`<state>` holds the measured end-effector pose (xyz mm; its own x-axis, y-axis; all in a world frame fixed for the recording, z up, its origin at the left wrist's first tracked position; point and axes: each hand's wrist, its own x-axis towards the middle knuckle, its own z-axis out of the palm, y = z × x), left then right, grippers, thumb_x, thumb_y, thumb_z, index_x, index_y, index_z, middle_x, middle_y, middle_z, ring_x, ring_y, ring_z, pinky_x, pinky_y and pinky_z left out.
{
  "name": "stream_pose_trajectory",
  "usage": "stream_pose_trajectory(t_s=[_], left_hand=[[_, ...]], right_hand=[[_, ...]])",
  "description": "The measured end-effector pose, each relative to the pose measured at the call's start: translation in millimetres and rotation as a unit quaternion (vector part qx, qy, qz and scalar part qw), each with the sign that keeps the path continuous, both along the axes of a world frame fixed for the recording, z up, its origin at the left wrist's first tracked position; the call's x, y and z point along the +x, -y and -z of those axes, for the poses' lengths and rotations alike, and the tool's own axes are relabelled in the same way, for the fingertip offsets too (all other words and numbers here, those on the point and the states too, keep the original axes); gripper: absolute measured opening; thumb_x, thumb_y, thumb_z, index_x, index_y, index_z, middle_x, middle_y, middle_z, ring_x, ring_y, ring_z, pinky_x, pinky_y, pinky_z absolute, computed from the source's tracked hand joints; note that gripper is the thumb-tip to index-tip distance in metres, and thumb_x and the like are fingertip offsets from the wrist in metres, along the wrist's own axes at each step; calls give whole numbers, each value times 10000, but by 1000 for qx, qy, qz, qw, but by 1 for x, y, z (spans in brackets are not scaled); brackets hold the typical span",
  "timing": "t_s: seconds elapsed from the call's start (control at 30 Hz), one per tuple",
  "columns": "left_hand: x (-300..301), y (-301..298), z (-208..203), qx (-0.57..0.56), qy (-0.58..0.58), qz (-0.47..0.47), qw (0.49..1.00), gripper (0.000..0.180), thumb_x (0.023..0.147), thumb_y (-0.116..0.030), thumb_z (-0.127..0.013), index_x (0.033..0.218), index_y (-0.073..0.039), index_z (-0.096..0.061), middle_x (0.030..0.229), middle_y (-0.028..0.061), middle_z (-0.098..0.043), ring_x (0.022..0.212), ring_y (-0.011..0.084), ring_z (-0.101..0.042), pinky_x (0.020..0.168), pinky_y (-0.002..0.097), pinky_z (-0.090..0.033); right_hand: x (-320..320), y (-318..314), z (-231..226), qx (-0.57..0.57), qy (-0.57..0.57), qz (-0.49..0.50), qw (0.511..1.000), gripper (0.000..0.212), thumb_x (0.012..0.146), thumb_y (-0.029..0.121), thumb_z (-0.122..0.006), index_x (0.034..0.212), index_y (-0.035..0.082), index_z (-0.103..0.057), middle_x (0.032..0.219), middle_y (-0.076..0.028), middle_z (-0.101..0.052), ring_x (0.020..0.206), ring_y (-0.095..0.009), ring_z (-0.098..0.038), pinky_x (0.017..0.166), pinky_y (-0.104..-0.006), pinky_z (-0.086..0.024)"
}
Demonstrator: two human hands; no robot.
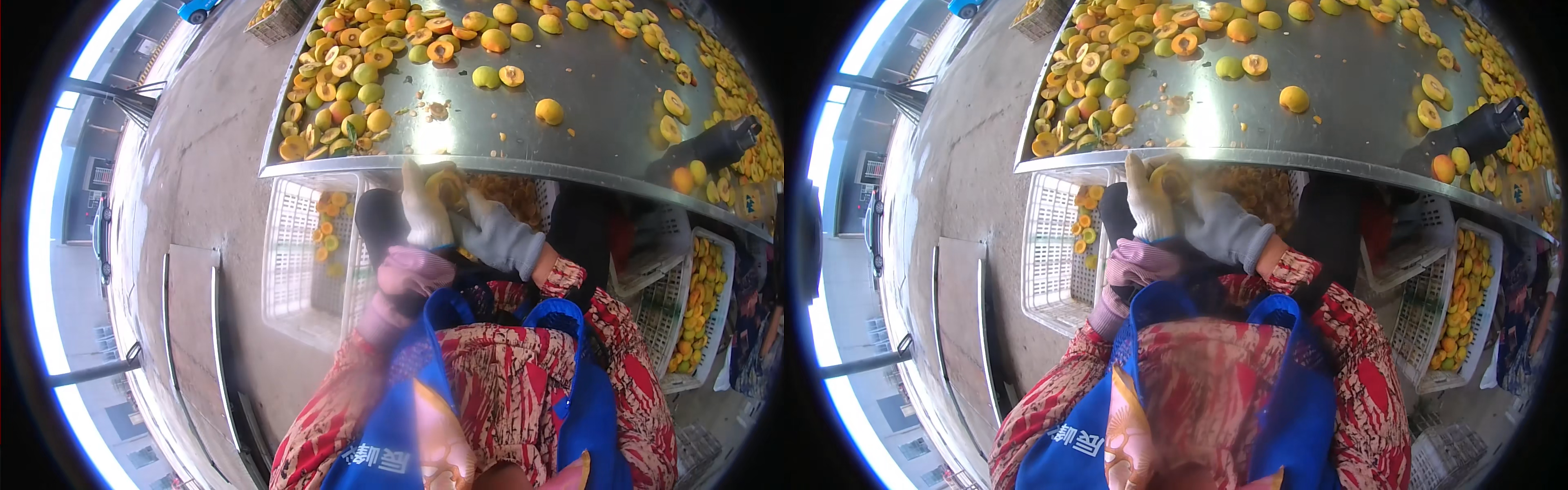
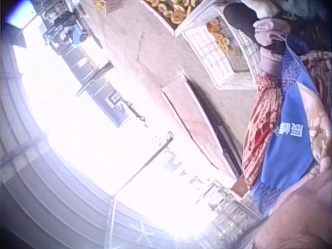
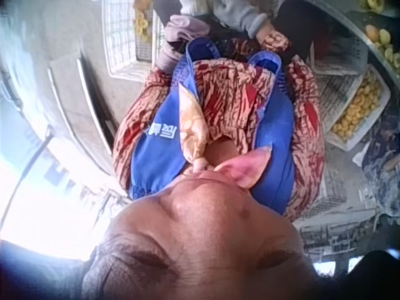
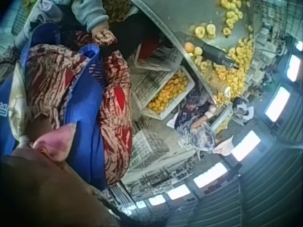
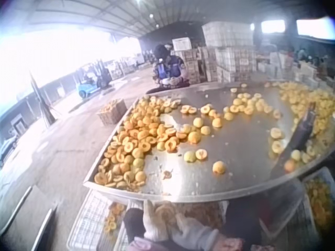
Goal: Slicing and sorting apricots on a large industrial metal table.
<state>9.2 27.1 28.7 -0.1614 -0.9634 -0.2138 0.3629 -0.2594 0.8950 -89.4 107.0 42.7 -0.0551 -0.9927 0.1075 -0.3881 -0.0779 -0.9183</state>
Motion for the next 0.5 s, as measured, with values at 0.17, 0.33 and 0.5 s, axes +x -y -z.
stream_pose_trajectory(t_s=[0.17,0.33,0.5], left_hand=[[2,-9,-16,-369,369,-44,852,565,981,-402,-323,843,52,-630,743,108,-634,689,184,-599,649,271,-475],[-8,-3,-36,-3,45,5,999,572,980,-430,-305,844,31,-615,719,116,-622,683,195,-587,671,273,-463],[-3,18,-22,88,25,173,981,603,982,-446,-288,832,31,-625,727,119,-634,592,174,-562,574,280,-462]], right_hand=[[0,4,-5,26,134,-43,990,334,911,195,-526,1163,-18,-482,920,-219,-640,865,-307,-639,747,-371,-476],[-6,5,-12,103,88,-60,989,275,916,200,-516,1089,-14,-525,893,-188,-644,818,-255,-624,744,-355,-476],[-11,-1,-12,170,130,-42,976,202,924,222,-495,1030,56,-543,712,-78,-593,577,-162,-553,533,-297,-433]])
